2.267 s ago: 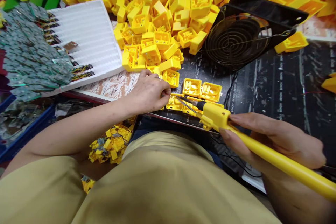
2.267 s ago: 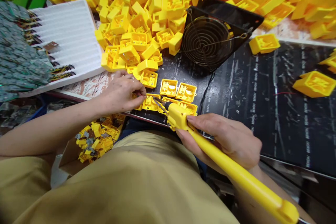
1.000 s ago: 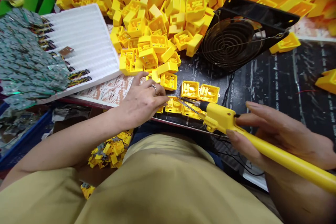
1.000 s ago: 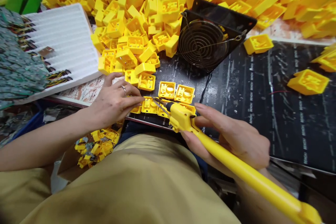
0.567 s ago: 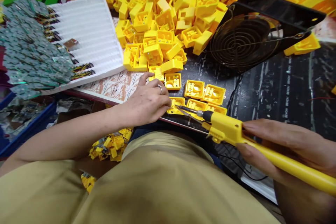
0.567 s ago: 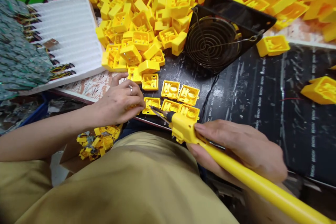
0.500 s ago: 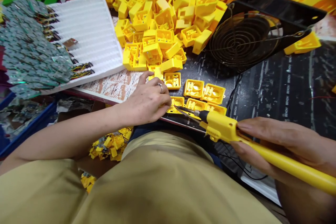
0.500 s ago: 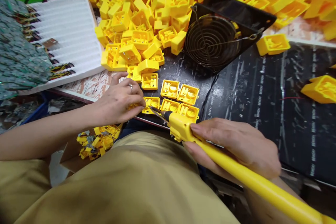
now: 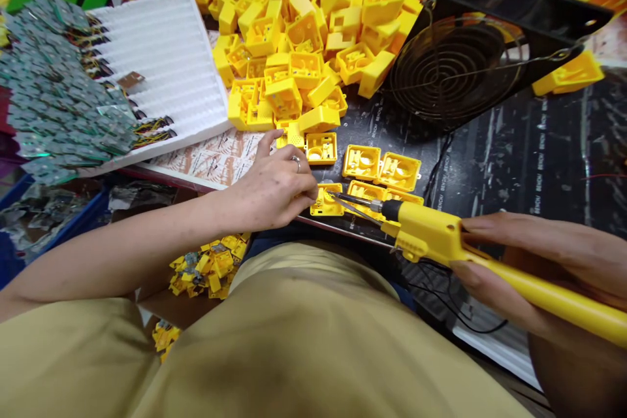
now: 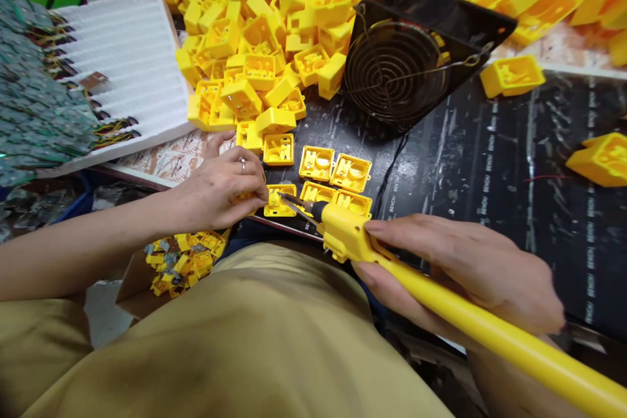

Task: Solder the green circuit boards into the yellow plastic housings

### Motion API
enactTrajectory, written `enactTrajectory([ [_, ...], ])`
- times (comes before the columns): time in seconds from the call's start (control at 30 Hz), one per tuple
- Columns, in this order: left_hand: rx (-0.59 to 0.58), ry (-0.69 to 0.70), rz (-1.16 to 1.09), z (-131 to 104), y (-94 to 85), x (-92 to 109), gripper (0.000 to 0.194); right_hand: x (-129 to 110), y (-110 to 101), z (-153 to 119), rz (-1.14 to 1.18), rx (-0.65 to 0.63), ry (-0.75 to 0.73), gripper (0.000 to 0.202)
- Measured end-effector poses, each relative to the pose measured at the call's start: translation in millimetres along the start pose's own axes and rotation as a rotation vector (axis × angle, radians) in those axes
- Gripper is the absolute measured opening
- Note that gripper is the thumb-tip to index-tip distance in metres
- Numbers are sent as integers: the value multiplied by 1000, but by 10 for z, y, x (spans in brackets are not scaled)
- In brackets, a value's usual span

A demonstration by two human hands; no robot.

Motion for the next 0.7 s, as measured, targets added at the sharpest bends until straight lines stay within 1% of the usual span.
enactTrajectory([
  [0.07, -15, 5, 7, -6, 7, 38, 21, -106, 23, 8, 22, -55, -120, 21],
  [0.1, -22, 0, 10, -2, 13, 49, 21, -124, 30, 8, 42, -60, -135, 20],
  [0.17, -37, -18, 21, 20, 32, 57, 22, -86, 55, 1, 74, -53, -81, 15],
  [0.23, -59, -28, 30, 48, 57, 56, 22, -49, 123, -31, 109, -102, -55, 11],
  [0.27, -67, -30, 34, 62, 67, 53, 22, -33, 152, -46, 108, -125, -56, 13],
  [0.33, -85, -35, 39, 83, 83, 46, 21, -7, 179, -60, 90, -143, -70, 21],
  [0.5, -152, -56, 43, 111, 112, 26, 18, -66, 192, 19, 62, -163, -159, 26],
  [0.57, -167, -51, 42, 126, 108, 26, 18, -104, 195, 94, 79, -164, -175, 23],
  [0.67, -190, -22, 38, 151, 101, 38, 18, -178, 184, 186, 96, -145, -237, 12],
  [0.7, -200, -13, 39, 158, 101, 41, 18, -199, 179, 192, 99, -141, -256, 11],
])
Point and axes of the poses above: each hand's wrist, its own z-axis towards the middle knuckle, its own y-axis out of the palm, x = y × z, the point moved 7 cm from there along z, towards the middle knuckle, and after that the axes turned 9 degrees about x, right-handed, at the moved point
